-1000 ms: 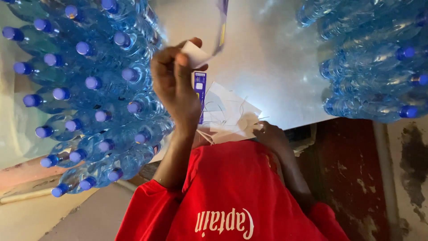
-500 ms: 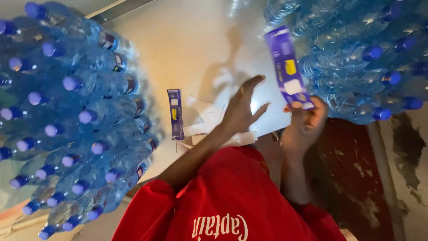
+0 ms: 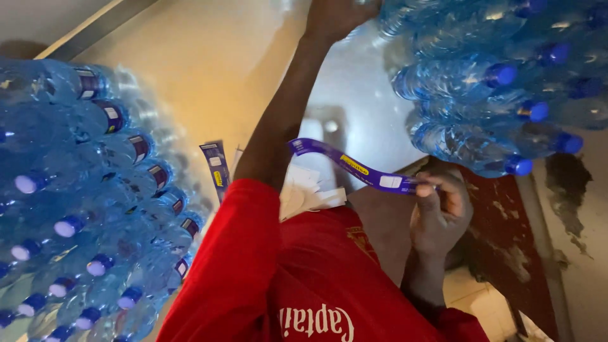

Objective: Manual application of brand labels onto plastic water bottles

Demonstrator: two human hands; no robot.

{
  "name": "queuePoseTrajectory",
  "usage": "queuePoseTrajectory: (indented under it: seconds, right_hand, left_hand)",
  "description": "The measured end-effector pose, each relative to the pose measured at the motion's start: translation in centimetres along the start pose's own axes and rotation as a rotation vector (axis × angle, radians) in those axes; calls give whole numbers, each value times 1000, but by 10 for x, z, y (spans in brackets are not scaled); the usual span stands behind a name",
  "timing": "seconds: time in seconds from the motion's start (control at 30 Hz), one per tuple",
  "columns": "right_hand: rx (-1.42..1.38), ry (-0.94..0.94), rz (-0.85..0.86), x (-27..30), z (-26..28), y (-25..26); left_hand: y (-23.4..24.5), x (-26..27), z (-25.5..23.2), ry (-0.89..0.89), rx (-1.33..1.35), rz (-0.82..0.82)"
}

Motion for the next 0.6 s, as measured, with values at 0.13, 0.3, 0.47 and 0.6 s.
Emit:
queuePoseTrajectory:
  seconds: [0.13,0.3,0.47,0.6]
  right_hand:
    - [-111,-399,19,-4,-35,-47]
    - [-497,-733,113,21,-113,-151]
    - [-530,-626,172,31,-84,-193]
    - [-517,-678,197,45,-87,-200]
  left_hand:
    - [43,57,-30,47,-60,8]
    - [66,186,-2,749,4,-39]
    - [70,254,1,694,243,-56]
    - [75,321,0,610,547,-77]
Point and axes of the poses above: each hand's wrist, its own x-axis away from the middle knuckle, its own y-axis out of the back of the hand, z = x × y, the point moved 7 cm from there along -x, towards the middle knuckle, and after that the axes turned 14 degrees about x, right-handed, at the moved point
